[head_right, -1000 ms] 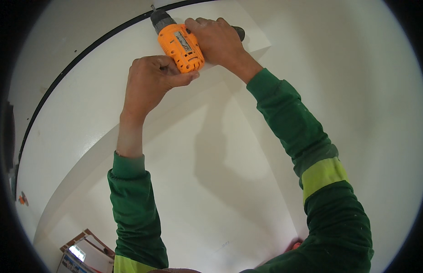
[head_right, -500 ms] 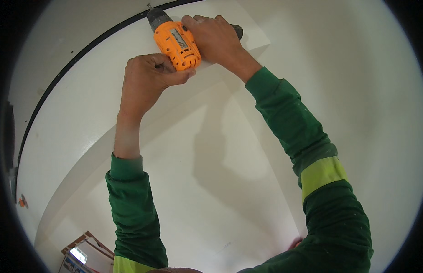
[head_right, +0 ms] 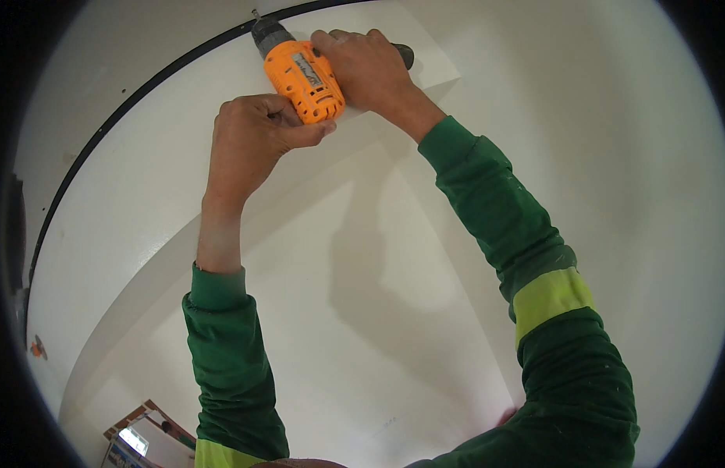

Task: The person uses a cordless drill to fasten screws into a ceiling trim piece along the wall-ceiling junction. They then measure the installed trim with a tape measure. Another worker is visible in the background handling a wooden board.

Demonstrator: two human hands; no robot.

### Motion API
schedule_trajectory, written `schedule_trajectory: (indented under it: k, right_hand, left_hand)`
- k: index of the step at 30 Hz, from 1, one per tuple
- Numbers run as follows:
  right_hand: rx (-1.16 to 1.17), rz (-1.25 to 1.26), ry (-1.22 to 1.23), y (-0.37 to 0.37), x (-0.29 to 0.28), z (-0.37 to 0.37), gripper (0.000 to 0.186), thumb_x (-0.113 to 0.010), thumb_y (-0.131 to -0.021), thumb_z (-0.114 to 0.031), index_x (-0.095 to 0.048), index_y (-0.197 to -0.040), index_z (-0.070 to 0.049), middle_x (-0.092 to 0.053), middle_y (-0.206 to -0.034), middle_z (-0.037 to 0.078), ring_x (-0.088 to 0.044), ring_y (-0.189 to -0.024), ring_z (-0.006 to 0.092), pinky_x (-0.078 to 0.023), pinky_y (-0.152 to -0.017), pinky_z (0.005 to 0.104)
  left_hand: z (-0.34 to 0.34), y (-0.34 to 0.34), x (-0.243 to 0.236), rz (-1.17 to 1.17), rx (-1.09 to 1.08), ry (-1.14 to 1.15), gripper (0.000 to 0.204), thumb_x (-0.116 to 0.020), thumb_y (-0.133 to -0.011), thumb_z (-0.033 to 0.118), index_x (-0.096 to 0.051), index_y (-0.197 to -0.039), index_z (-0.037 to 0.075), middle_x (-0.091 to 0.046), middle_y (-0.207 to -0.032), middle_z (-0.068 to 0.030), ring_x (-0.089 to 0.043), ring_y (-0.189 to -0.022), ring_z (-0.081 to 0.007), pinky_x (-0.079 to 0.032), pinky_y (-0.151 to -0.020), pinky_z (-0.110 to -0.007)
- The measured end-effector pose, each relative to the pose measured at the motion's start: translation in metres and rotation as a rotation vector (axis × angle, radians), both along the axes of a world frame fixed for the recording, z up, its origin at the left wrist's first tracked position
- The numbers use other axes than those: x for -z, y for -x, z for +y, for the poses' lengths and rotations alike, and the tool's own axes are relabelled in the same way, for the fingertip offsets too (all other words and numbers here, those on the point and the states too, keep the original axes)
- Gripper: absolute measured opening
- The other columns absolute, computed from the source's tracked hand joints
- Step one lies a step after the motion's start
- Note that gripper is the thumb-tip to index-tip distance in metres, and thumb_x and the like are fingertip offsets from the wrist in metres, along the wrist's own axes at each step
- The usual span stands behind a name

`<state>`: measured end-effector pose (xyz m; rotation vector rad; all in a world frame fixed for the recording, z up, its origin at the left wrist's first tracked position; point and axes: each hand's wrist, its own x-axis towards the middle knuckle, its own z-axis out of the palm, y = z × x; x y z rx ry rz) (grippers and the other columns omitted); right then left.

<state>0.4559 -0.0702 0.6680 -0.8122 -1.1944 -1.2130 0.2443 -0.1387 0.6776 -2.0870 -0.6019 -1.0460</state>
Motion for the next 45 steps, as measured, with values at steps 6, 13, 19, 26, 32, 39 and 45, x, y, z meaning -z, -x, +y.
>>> schedule_trajectory:
  k: [6, 13, 19, 26, 32, 39, 45]
  right_hand:
    - [-0.020, -0.016, -0.001, 0.002, -0.002, -0.001, 0.047, -0.086, -0.084, -0.028, -0.060, -0.118, -0.012, -0.074, -0.096, 0.006, -0.075, -0.092, 0.0267, -0.055, -0.086, 0.0451]
    - [-0.021, -0.002, -0.005, -0.001, 0.001, -0.002, 0.045, -0.085, -0.083, -0.026, -0.059, -0.116, -0.012, -0.074, -0.097, 0.006, -0.075, -0.094, 0.0271, -0.054, -0.083, 0.0445]
    - [-0.014, -0.026, 0.025, -0.004, 0.000, -0.006, 0.045, -0.087, -0.083, -0.023, -0.058, -0.116, -0.012, -0.074, -0.097, 0.007, -0.074, -0.094, 0.0275, -0.053, -0.083, 0.0439]
    - [-0.028, -0.086, 0.087, -0.011, 0.006, -0.017, 0.046, -0.087, -0.084, -0.022, -0.058, -0.118, -0.012, -0.072, -0.099, 0.007, -0.073, -0.098, 0.0263, -0.052, -0.084, 0.0436]
    - [-0.121, -0.141, 0.089, -0.021, 0.043, -0.020, 0.040, -0.085, -0.085, -0.021, -0.061, -0.115, -0.011, -0.073, -0.103, 0.007, -0.072, -0.100, 0.0267, -0.051, -0.087, 0.0434]
    - [-1.182, 0.300, 0.362, -0.015, 0.252, -0.032, 0.030, -0.063, -0.099, -0.015, -0.065, -0.126, -0.002, -0.071, -0.114, 0.011, -0.069, -0.098, 0.0239, -0.055, -0.096, 0.0385]
    - [-1.150, 0.570, 0.351, 0.062, 0.357, -0.089, 0.010, -0.063, -0.094, 0.001, -0.058, -0.102, -0.001, -0.065, -0.095, 0.009, -0.067, -0.079, 0.0233, -0.058, -0.092, 0.0462]
  left_hand:
    - [0.000, 0.003, -0.001, -0.014, -0.011, 0.016, 0.039, -0.099, -0.071, 0.032, -0.078, -0.077, -0.001, -0.071, -0.064, -0.0066, -0.061, -0.053, -0.0119, -0.051, -0.056, -0.027]
    - [0.007, 0.000, 0.001, -0.004, 0.083, -0.033, 0.041, -0.099, -0.068, 0.037, -0.076, -0.071, 0.003, -0.064, -0.055, -0.0024, -0.052, -0.045, -0.0141, -0.045, -0.049, -0.031]
    - [-0.005, -0.004, 0.003, -0.006, -0.029, 0.049, 0.046, -0.098, -0.070, 0.044, -0.076, -0.073, 0.003, -0.066, -0.058, -0.0044, -0.056, -0.050, -0.0162, -0.048, -0.054, -0.032]
    - [-0.033, 0.001, 0.020, -0.091, 0.101, 0.211, 0.044, -0.072, -0.103, 0.042, -0.077, -0.095, -0.001, -0.065, -0.066, -0.0061, -0.055, -0.057, -0.0147, -0.045, -0.057, -0.032]
    - [-0.035, 0.033, 0.136, -0.669, 0.694, 0.857, 0.043, -0.052, -0.114, 0.033, -0.061, -0.137, -0.001, -0.041, -0.069, 0.0055, -0.036, -0.058, -0.0055, -0.030, -0.054, -0.024]
    - [-0.042, 0.091, 0.462, -1.492, 1.124, 2.342, 0.035, -0.051, -0.112, 0.016, -0.051, -0.145, 0.006, -0.055, -0.085, 0.0021, -0.040, -0.055, -0.0071, -0.035, -0.048, -0.021]
    - [-0.119, 0.148, 0.686, -2.069, 0.737, 2.336, 0.021, -0.057, -0.110, 0.018, -0.062, -0.124, 0.003, -0.061, -0.088, -0.0008, -0.056, -0.075, -0.0117, -0.046, -0.061, -0.022]
